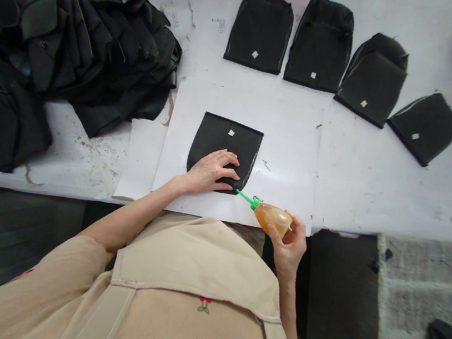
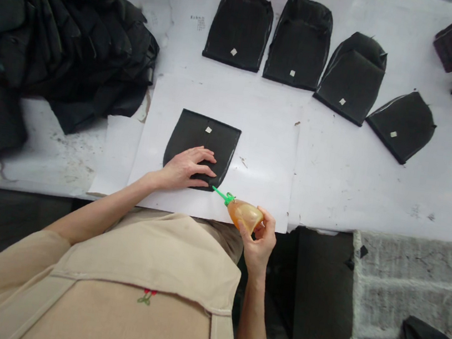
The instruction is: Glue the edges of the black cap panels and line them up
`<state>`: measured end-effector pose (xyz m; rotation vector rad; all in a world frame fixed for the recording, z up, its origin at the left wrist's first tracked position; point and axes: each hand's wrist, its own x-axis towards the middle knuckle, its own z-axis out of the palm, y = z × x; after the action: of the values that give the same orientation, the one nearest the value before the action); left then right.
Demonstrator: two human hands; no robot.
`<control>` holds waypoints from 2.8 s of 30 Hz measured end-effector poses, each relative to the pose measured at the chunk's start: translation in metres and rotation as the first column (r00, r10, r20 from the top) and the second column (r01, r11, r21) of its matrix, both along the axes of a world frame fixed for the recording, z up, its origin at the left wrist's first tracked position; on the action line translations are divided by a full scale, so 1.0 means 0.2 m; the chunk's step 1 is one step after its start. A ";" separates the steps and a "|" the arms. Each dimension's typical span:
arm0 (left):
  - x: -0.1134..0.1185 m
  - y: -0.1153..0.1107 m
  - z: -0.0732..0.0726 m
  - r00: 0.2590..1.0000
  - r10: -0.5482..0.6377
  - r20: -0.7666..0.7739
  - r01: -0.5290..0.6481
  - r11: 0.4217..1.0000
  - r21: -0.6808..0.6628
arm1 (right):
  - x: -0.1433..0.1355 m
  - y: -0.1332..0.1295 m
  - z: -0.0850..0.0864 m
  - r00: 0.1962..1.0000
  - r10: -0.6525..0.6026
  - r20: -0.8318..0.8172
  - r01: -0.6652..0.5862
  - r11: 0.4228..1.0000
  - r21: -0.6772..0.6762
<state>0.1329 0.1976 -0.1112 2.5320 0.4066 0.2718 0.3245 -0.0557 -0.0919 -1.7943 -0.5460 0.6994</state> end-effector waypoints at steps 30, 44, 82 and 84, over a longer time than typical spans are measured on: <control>0.00 0.00 0.02 1.000 0.004 -0.003 -0.004 1.000 0.000 | 0.02 0.00 -0.02 0.989 0.034 0.147 -0.032 0.999 -0.011; 0.00 -0.02 0.01 1.000 0.015 -0.008 -0.015 0.999 0.046 | 0.05 0.02 0.02 0.997 0.008 -0.077 -0.009 1.000 -0.012; 0.24 -0.06 0.02 0.966 0.248 -0.076 -0.238 0.963 0.128 | -0.02 -0.05 -0.05 0.862 -0.027 0.506 0.043 0.999 -0.020; 0.24 -0.06 0.03 0.965 0.250 -0.079 -0.238 0.962 0.136 | -0.02 -0.04 -0.04 0.843 -0.003 0.538 0.023 0.999 -0.030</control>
<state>0.1808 0.1866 -0.1056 2.6239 0.7649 0.2772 0.3200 -0.0646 -0.1000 -2.0287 -0.8967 0.1770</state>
